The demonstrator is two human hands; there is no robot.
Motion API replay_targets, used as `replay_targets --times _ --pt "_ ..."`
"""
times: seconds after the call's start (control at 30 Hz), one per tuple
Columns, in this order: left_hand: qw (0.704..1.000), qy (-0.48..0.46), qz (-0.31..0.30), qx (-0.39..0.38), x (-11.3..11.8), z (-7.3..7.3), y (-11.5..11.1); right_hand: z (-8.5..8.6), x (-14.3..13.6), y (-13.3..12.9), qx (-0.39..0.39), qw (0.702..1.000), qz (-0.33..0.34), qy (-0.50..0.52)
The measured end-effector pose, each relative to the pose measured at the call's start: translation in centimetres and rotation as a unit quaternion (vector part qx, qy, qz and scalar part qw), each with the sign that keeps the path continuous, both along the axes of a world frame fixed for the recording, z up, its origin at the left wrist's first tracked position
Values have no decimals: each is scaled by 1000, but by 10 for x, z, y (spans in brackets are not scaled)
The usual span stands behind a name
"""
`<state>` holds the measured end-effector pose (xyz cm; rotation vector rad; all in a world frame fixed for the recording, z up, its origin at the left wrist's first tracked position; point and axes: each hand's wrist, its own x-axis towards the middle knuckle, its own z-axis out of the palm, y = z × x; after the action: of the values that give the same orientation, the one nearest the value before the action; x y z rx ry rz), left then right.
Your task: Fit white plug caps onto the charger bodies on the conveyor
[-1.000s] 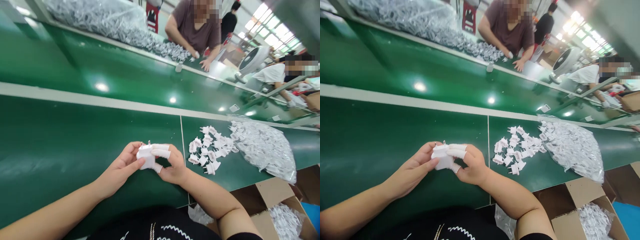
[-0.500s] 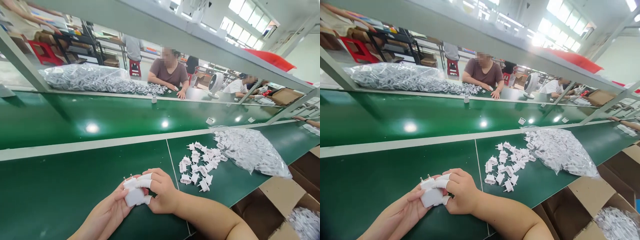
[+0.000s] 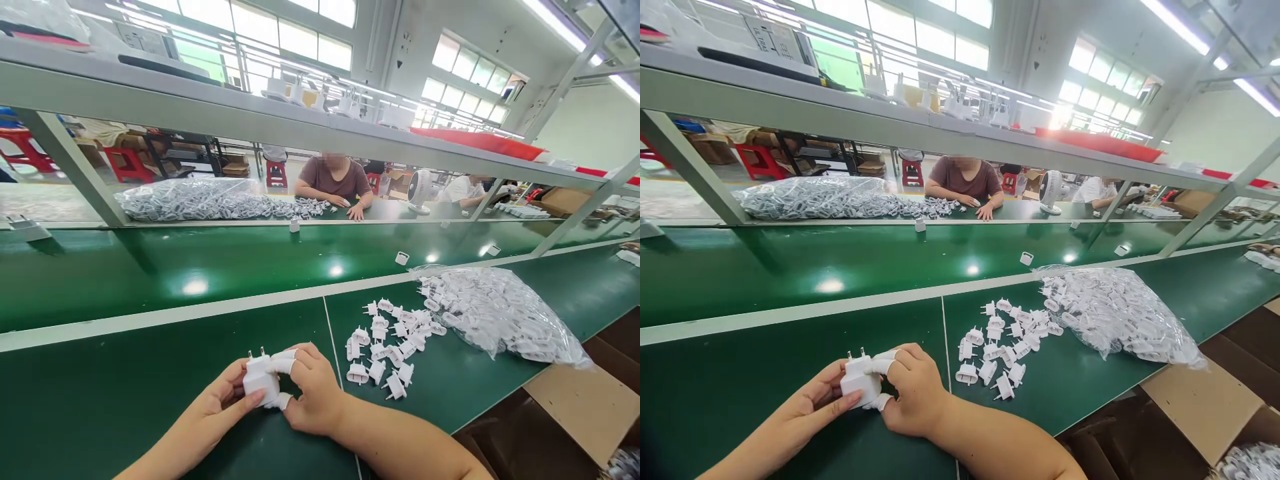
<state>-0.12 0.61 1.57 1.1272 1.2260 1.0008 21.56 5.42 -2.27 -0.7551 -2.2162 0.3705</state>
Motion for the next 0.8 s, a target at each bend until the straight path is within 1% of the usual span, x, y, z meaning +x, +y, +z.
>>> replay_targets --times 0.07,0.13,0.2,0.3,0.33,0.4,0.47,0.5,0.57,0.6,0.67,0.8 --pt "999 36 -20 17 -8 2 20 5 0 -4 -35 999 -28 7" --pt "996 81 -6 34 -17 5 50 12 1 -8 -64 996 -55 9" --pt "990 126 45 46 -26 12 84 21 4 -8 -95 993 -71 -19" --pt "976 178 120 47 -40 24 134 42 15 0 -139 977 -112 -115" --pt "969 198 144 45 -45 29 148 50 21 4 -154 966 -138 -155" --pt "951 241 189 42 -57 40 170 66 33 14 -186 932 -207 -234" --pt "933 280 223 36 -69 50 186 79 45 22 -223 886 -274 -300" --pt "925 297 237 32 -74 55 191 84 50 26 -239 864 -297 -327" --pt "911 324 253 24 -85 62 200 90 58 30 -262 836 -319 -363" --pt "906 335 259 18 -90 63 204 91 60 31 -266 829 -320 -373" --pt "896 352 271 0 -99 63 209 90 62 33 -264 829 -316 -378" --pt "891 364 271 -27 -112 51 212 88 61 37 -249 840 -306 -372"
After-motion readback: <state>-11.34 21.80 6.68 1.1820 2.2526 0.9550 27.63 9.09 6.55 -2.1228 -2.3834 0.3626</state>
